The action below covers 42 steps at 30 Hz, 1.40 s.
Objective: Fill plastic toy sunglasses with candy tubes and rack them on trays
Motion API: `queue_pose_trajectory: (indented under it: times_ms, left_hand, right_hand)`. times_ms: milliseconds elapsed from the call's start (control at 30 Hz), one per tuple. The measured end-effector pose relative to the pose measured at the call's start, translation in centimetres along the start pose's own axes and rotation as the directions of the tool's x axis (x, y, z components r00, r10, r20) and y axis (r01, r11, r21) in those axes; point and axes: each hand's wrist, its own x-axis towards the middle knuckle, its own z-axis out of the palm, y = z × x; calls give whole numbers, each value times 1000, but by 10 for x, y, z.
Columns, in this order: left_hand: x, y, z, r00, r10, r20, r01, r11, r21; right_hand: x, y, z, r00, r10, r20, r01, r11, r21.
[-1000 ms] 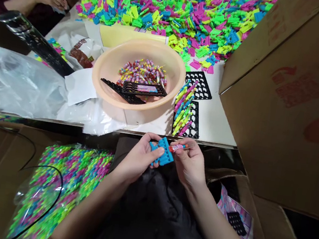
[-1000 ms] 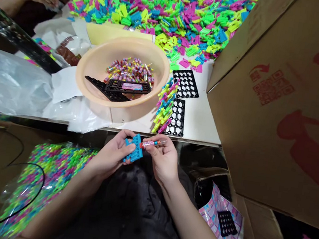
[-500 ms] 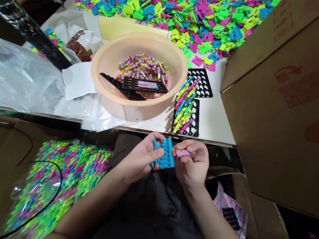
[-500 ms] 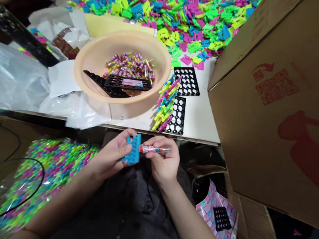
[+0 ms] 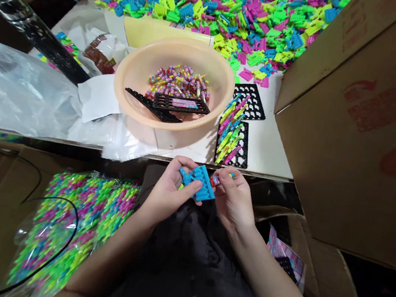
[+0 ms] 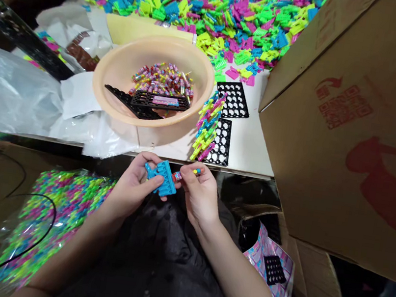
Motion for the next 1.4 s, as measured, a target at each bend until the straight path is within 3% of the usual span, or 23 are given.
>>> queue_pose_trajectory:
  times_ms: [200,367,467,567,700,900,1033,1200,1400]
  left_hand:
    - [0,3,1,990,-109,85,117,989,-93]
    - [1,6,-2,955,-233,182,268,942,-203]
    - [1,5,-2,949,-267,169,301,925,-230]
    - [0,3,1,967,-220,125,246,937,-248]
    - [-1,1,4,968,-201,149,233,941,-246]
    - [-5,0,8,944,-284,171,318,921,-225]
    - [-7,-2,8,940,-316,130,336,926,-172]
    - [-10,-5,5,970,-236,65,241,966,-89]
    - [-13,0,9,972,-216,98,224,971,-86]
  right_hand:
    - [-2,-1,2,997,49,60,-50,999,17]
    - [-8,0,3,984,93,151,-94,996,-5]
    - [-12,3,6,990,85,113,-87,996,13]
    - [-17,6,11,1000,2,14,-3,999,47]
    - [-21,11,12,993,-118,-18,118,993,-3]
    - [-19,16,4,920,-391,-34,383,914,-135]
    - [-15,21,-2,901,-434,20,424,867,-262]
    - [-9,24,-7,898,-426,112,440,857,-266]
    - [-1,20,-6,799,-519,305,592,770,-239]
